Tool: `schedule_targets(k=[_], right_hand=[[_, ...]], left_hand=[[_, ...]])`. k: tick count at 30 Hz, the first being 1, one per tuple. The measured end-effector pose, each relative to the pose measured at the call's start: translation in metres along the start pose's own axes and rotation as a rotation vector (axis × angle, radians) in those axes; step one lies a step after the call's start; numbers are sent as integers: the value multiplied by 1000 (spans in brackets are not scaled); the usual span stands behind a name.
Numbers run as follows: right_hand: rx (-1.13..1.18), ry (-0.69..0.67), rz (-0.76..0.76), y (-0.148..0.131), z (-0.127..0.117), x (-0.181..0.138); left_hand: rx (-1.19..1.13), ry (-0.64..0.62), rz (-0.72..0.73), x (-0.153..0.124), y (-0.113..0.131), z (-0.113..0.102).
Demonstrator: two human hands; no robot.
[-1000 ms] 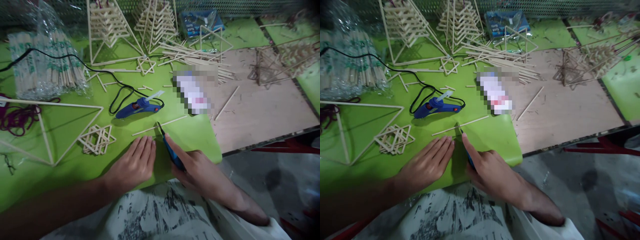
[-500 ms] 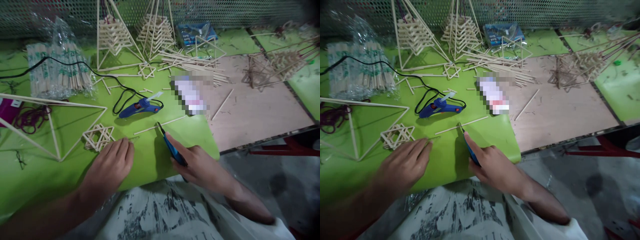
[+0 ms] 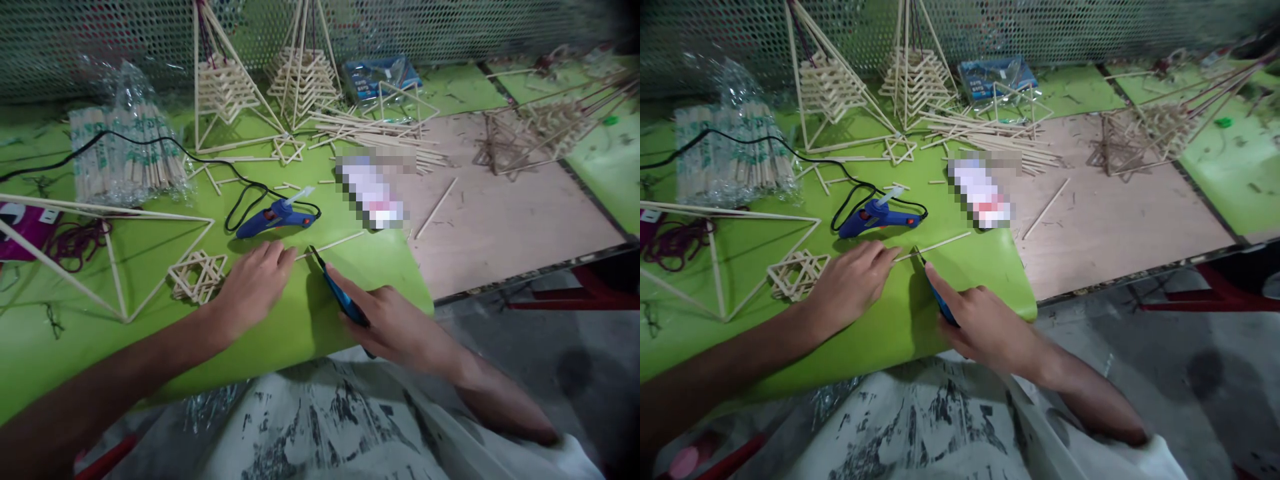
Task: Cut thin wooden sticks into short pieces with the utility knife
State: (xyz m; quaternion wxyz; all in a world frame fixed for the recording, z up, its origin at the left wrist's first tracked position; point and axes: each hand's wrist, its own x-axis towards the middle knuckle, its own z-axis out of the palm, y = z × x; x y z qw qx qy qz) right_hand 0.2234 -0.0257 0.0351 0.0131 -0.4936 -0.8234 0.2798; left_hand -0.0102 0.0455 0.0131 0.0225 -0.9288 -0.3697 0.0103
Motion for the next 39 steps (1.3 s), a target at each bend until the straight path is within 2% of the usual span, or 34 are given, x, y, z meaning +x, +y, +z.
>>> schedule_targets(k=[4,10,39], right_hand=[[8,1,-14,2,0,0],[23,-11,-21,6,-1,0],[187,-49,-18,15,-14,-1]], left_hand=[[124,-18,16,-1,6,3],[276,31,3,-2,18,5],[325,98,14,-1,20,-2]])
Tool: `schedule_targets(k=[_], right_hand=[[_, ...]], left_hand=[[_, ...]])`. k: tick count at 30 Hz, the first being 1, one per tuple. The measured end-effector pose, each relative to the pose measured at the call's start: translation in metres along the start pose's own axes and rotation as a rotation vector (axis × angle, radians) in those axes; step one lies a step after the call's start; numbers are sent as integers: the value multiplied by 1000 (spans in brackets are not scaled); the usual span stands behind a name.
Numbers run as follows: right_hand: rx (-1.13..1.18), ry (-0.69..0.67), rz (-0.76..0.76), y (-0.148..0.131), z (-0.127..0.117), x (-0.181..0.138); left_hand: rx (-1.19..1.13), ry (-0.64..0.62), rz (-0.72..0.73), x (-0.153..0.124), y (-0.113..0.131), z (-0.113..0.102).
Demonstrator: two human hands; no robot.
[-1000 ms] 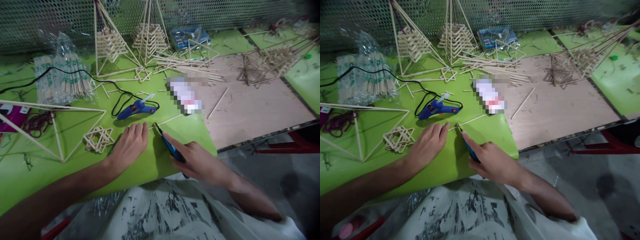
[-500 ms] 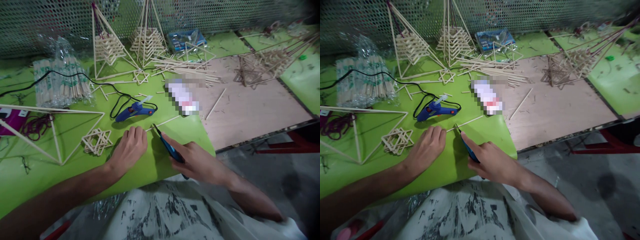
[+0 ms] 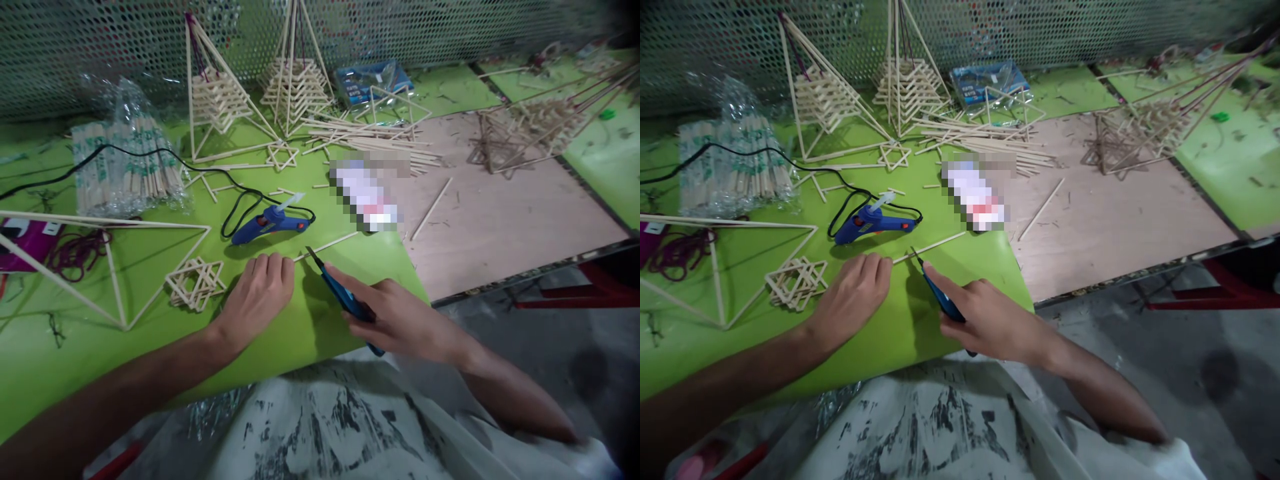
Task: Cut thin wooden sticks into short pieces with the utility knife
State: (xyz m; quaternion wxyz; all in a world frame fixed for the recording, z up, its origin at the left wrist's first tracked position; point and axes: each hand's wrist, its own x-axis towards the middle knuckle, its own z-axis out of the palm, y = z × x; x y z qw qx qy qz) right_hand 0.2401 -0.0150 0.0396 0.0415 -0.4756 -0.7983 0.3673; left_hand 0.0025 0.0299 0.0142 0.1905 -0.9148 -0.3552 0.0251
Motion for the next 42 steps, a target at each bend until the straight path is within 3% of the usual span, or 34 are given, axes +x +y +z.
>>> schedule_targets(k=[6,17,24,36,42], right_hand=[[-38,-18,-21,3,0,-3],[-323,93,-63,-3,2,0],[-350,83,-20,3,-4,3],[-493,153,15,15,-4,5],[-418,179,-10,20,1,4]], left_hand=[[-22,38,32,-4,-1,6],[-90,86,43,-7,-2,12],[-158,187,50,-1,-4,21],[-146,244,72,5,-6,29],[-98,241,112,5,-6,26]])
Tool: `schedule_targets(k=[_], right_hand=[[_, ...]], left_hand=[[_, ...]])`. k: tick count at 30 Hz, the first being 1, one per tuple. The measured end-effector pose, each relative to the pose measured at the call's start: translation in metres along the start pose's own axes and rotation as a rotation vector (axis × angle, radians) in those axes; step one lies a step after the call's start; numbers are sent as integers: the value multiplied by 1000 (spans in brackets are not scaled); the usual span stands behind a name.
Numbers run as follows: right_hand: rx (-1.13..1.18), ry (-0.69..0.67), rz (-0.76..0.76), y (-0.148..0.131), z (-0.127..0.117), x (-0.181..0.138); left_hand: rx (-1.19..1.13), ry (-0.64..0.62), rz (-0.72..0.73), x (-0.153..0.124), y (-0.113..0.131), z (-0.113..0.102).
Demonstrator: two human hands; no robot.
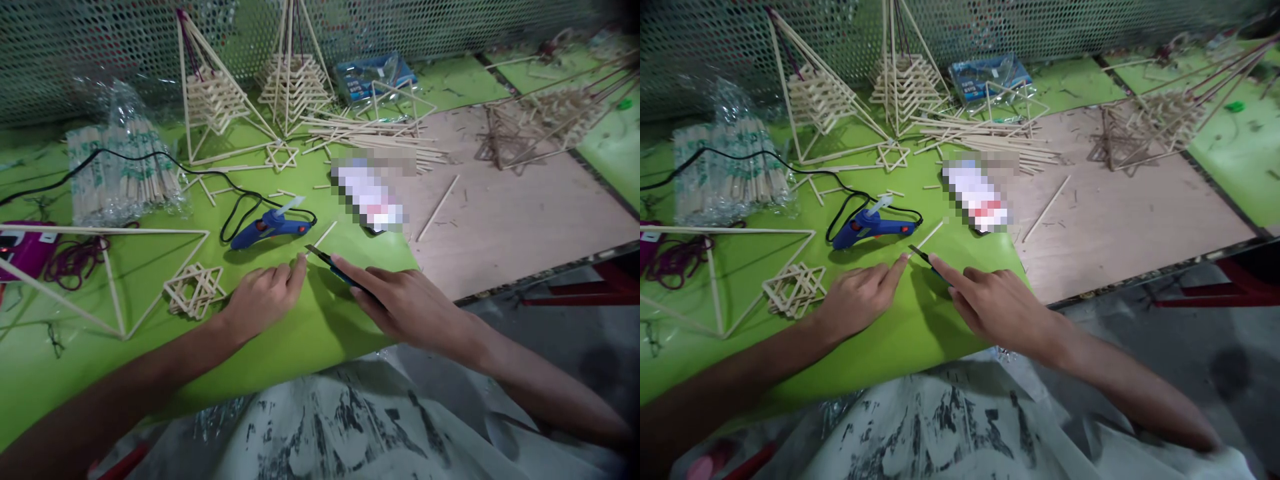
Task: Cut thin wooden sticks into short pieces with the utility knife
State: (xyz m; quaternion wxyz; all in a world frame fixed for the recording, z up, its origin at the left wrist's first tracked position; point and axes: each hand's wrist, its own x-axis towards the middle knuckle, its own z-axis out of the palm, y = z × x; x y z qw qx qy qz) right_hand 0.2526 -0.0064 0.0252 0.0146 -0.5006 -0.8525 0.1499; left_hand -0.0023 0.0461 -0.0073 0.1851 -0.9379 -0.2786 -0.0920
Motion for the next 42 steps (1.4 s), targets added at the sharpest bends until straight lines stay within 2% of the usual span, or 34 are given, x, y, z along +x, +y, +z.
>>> schedule_targets(k=[9,14,28,42], right_hand=[[4,45,-10,0,2,-1],[54,56,28,-2,3,1],[-29,59,10,-7,4,-19],[-99,45,-39,-3,6,-13]], left_hand=[[-64,62,9,-3,-1,5],[-59,63,7,-2,-1,5],[-87,41,17,1,-2,3],[-203,36,-3,0,-4,10]])
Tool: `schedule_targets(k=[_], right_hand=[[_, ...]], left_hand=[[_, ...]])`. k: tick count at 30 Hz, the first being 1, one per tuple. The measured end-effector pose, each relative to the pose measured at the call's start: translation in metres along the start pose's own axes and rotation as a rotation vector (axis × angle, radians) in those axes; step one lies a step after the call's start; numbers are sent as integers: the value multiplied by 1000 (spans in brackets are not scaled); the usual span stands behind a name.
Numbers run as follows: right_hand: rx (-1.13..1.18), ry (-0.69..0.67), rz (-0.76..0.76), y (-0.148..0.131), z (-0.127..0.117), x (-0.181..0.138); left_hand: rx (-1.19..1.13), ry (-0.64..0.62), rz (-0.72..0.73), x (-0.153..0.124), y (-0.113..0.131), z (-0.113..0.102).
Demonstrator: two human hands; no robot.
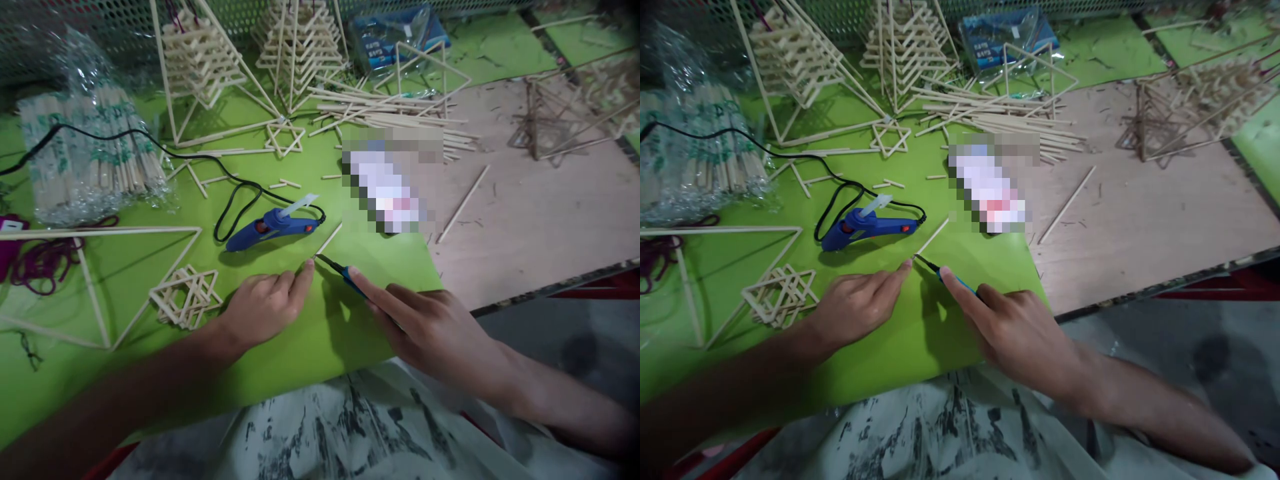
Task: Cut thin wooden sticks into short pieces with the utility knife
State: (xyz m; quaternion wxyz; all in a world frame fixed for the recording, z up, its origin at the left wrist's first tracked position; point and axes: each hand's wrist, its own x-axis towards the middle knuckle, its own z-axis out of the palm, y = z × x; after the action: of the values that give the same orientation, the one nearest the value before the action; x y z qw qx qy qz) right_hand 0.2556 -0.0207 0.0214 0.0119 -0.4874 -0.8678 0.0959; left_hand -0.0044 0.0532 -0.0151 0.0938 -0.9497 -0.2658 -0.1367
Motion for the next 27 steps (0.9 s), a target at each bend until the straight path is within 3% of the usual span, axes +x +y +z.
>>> schedule_targets(k=[27], right_hand=[[-72,20,-39,-1,0,11]], left_hand=[[-25,-67,-47,-2,-1,4]])
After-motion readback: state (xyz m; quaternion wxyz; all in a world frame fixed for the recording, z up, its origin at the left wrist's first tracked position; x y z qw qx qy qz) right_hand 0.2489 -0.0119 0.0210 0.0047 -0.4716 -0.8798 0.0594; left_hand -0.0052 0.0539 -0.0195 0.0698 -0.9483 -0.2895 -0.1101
